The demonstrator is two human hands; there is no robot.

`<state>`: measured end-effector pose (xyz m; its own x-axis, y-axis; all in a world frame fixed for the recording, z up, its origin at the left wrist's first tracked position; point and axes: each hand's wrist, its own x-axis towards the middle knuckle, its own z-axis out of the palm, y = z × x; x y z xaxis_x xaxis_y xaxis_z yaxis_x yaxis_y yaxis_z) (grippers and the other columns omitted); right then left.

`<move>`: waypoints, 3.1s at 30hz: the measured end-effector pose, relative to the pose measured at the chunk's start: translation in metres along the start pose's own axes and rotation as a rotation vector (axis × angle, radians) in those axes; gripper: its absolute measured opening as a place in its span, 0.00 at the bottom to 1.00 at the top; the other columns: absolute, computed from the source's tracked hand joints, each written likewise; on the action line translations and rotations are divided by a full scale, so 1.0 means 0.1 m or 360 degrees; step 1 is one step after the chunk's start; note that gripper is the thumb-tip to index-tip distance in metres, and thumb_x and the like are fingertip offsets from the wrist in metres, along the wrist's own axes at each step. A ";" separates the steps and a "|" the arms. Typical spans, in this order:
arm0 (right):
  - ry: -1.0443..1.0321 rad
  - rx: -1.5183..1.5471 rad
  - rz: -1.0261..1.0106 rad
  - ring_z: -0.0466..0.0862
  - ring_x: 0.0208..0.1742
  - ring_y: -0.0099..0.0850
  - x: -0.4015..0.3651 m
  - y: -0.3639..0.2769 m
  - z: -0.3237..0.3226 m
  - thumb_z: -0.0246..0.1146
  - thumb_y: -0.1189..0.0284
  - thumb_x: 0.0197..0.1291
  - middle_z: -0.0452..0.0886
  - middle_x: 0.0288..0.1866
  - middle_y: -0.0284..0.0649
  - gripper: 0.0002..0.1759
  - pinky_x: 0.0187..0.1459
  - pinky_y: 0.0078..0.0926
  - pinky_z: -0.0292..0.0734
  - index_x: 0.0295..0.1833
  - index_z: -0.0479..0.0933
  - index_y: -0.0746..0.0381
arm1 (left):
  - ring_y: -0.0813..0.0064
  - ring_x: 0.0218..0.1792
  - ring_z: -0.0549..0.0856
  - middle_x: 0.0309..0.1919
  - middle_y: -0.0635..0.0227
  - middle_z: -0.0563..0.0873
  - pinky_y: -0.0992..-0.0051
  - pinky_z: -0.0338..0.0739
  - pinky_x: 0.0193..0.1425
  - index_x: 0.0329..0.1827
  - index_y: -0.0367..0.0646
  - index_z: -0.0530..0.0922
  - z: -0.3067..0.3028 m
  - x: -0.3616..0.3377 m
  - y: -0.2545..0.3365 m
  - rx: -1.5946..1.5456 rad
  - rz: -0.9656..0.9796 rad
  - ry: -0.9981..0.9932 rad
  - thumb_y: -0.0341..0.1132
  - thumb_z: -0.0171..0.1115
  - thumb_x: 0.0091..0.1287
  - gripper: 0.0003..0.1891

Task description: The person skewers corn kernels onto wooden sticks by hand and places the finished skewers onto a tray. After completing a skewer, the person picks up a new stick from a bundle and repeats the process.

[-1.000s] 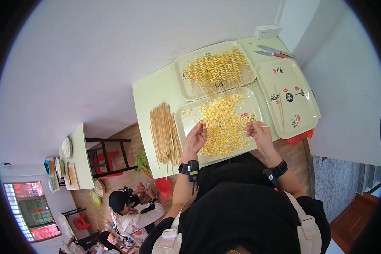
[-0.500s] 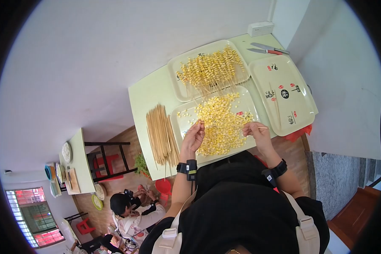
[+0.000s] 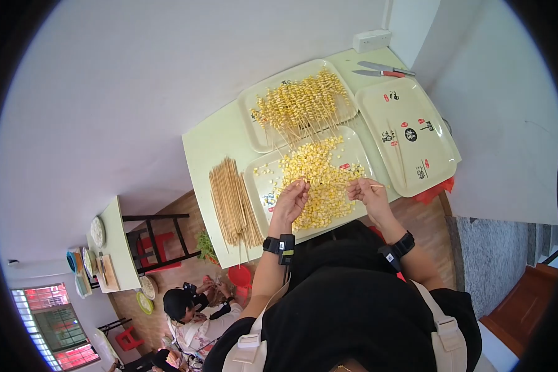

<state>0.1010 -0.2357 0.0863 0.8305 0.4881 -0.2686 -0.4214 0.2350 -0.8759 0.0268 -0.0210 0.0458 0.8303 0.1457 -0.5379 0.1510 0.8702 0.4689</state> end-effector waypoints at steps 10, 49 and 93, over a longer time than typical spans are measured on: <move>-0.0037 -0.0074 -0.0036 0.77 0.30 0.26 -0.03 0.10 0.03 0.50 0.65 0.61 0.78 0.32 0.43 0.18 0.36 0.21 0.75 0.42 0.72 0.71 | 0.83 0.30 0.78 0.28 0.71 0.79 0.86 0.71 0.29 0.36 0.39 0.75 0.08 0.02 -0.10 0.0142 0.0412 0.0277 0.29 0.57 0.58 0.05; 0.0137 0.0111 0.0000 0.76 0.27 0.25 0.00 -0.08 -0.10 0.50 0.65 0.61 0.78 0.29 0.42 0.17 0.34 0.21 0.74 0.38 0.73 0.70 | 0.69 0.45 0.78 0.47 0.58 0.76 0.71 0.75 0.49 0.52 0.34 0.66 0.04 0.04 0.16 0.0210 0.0307 -0.0024 0.29 0.46 0.64 0.14; 0.0015 -0.0122 -0.0041 0.77 0.31 0.25 0.05 -0.03 0.09 0.49 0.66 0.62 0.77 0.31 0.41 0.17 0.37 0.21 0.74 0.40 0.73 0.72 | 0.74 0.32 0.83 0.34 0.60 0.81 0.83 0.76 0.28 0.48 0.29 0.72 0.02 0.16 -0.07 0.1495 0.0886 0.0430 0.28 0.52 0.61 0.14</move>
<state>0.1032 -0.2265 0.0910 0.8443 0.4744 -0.2492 -0.3711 0.1821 -0.9105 0.0400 -0.0253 0.0355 0.7818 0.6000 -0.1698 0.2345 -0.0307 0.9716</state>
